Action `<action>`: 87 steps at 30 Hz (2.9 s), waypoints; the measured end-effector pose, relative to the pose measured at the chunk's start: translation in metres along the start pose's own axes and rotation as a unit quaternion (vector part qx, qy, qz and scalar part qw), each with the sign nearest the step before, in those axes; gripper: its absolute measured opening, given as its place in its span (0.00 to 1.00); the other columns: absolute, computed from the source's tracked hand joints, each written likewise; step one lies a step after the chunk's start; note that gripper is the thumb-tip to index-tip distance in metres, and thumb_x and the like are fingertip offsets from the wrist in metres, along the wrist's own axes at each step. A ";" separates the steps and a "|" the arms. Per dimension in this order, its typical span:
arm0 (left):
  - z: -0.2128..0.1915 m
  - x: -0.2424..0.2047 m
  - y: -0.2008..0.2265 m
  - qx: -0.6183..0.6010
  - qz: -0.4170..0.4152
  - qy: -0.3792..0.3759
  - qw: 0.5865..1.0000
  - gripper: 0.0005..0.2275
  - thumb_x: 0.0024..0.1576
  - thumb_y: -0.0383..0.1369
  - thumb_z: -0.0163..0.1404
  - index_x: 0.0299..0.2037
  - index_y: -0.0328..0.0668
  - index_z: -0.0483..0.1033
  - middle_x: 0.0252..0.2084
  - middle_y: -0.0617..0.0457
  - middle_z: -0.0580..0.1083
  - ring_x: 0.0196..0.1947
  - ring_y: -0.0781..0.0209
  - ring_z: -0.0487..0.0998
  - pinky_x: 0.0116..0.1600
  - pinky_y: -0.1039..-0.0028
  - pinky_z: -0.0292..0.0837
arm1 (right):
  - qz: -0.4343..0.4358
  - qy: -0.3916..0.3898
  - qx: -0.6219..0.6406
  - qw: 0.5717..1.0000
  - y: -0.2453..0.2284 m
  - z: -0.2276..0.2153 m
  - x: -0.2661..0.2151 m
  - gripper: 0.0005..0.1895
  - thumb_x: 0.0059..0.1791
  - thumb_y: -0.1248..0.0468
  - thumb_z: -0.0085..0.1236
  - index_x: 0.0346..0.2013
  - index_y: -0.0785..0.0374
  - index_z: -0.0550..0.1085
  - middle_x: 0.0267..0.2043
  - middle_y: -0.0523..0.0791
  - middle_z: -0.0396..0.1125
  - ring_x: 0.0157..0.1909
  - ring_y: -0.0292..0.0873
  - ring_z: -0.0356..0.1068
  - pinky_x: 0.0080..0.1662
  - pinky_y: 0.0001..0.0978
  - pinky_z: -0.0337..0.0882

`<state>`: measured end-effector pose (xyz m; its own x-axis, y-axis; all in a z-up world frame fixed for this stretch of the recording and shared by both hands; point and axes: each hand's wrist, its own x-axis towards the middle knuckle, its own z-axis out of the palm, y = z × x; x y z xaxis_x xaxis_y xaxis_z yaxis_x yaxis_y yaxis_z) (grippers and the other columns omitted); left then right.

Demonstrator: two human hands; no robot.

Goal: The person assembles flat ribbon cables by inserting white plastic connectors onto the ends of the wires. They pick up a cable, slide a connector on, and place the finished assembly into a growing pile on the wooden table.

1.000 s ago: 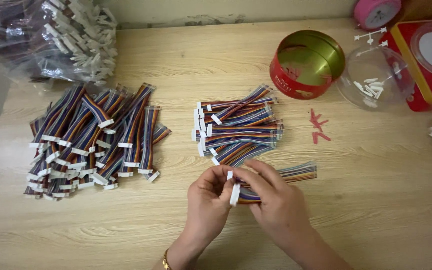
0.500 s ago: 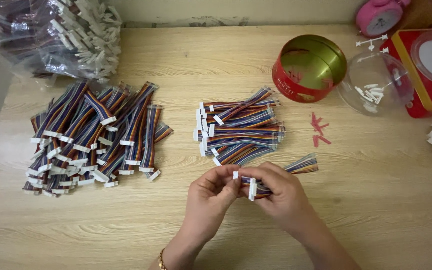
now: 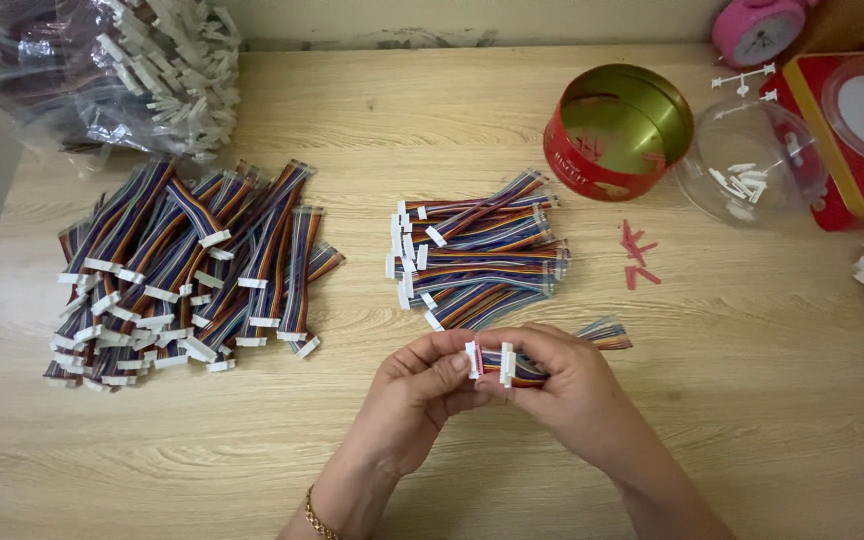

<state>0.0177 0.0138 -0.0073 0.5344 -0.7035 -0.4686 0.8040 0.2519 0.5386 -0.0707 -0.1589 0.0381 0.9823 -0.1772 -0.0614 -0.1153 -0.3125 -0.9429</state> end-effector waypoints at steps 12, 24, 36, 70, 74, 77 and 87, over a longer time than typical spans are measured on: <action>0.002 0.001 -0.012 0.185 0.136 0.035 0.973 0.11 0.59 0.24 0.56 0.51 0.29 0.79 0.35 0.53 0.78 0.34 0.71 0.77 0.41 0.79 0.77 | -0.021 0.044 -0.103 0.993 0.000 0.011 -0.004 0.25 0.36 0.74 0.69 0.48 0.60 0.77 0.44 0.44 0.76 0.47 0.40 0.79 0.47 0.31 0.78; 0.016 -0.003 -0.014 0.225 0.178 0.071 0.955 0.11 0.60 0.24 0.53 0.53 0.30 0.78 0.35 0.54 0.79 0.33 0.73 0.76 0.38 0.82 0.74 | -0.053 0.088 -0.063 0.993 0.007 0.019 -0.003 0.26 0.36 0.76 0.66 0.48 0.61 0.77 0.44 0.45 0.76 0.46 0.42 0.79 0.46 0.31 0.78; 0.019 0.005 -0.023 0.241 0.234 0.115 0.935 0.10 0.62 0.25 0.49 0.52 0.32 0.78 0.36 0.56 0.79 0.34 0.74 0.77 0.39 0.82 0.75 | -0.019 0.056 -0.137 0.989 0.001 0.019 -0.001 0.34 0.37 0.75 0.64 0.58 0.54 0.75 0.42 0.43 0.72 0.41 0.40 0.77 0.43 0.30 0.77; -0.001 -0.010 -0.001 0.311 0.078 0.002 0.947 0.11 0.56 0.22 0.57 0.49 0.33 0.82 0.39 0.50 0.83 0.38 0.67 0.82 0.45 0.76 0.81 | -0.075 -0.024 -0.364 0.928 -0.020 -0.014 -0.004 0.11 0.45 0.57 0.61 0.24 0.58 0.73 0.19 0.46 0.69 0.24 0.52 0.71 0.28 0.49 0.66; -0.002 -0.009 -0.005 0.299 0.074 0.000 0.951 0.10 0.55 0.22 0.57 0.47 0.31 0.81 0.39 0.49 0.83 0.37 0.66 0.83 0.46 0.75 0.82 | -0.103 -0.044 -0.343 0.933 -0.010 -0.017 -0.003 0.10 0.44 0.58 0.62 0.23 0.58 0.72 0.19 0.47 0.69 0.24 0.53 0.71 0.28 0.49 0.66; -0.002 -0.006 -0.008 0.291 0.074 0.002 0.954 0.10 0.56 0.22 0.57 0.47 0.31 0.81 0.38 0.48 0.83 0.37 0.66 0.83 0.46 0.75 0.82 | -0.107 -0.056 -0.336 0.934 -0.008 -0.017 -0.002 0.09 0.44 0.59 0.61 0.24 0.58 0.73 0.18 0.47 0.69 0.24 0.53 0.71 0.28 0.50 0.66; -0.015 0.000 -0.013 0.097 -0.030 0.067 0.993 0.12 0.57 0.25 0.51 0.50 0.36 0.79 0.41 0.44 0.82 0.39 0.56 0.85 0.46 0.67 0.84 | 0.060 -0.122 -0.271 0.953 -0.005 -0.028 0.010 0.11 0.49 0.53 0.57 0.35 0.55 0.80 0.26 0.46 0.74 0.27 0.44 0.74 0.32 0.41 0.71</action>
<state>0.0112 0.0203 -0.0244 0.5278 -0.6150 -0.5859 0.7766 0.0701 0.6261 -0.0643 -0.1848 0.0514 0.9546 -0.0402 -0.2952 -0.2235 -0.7517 -0.6204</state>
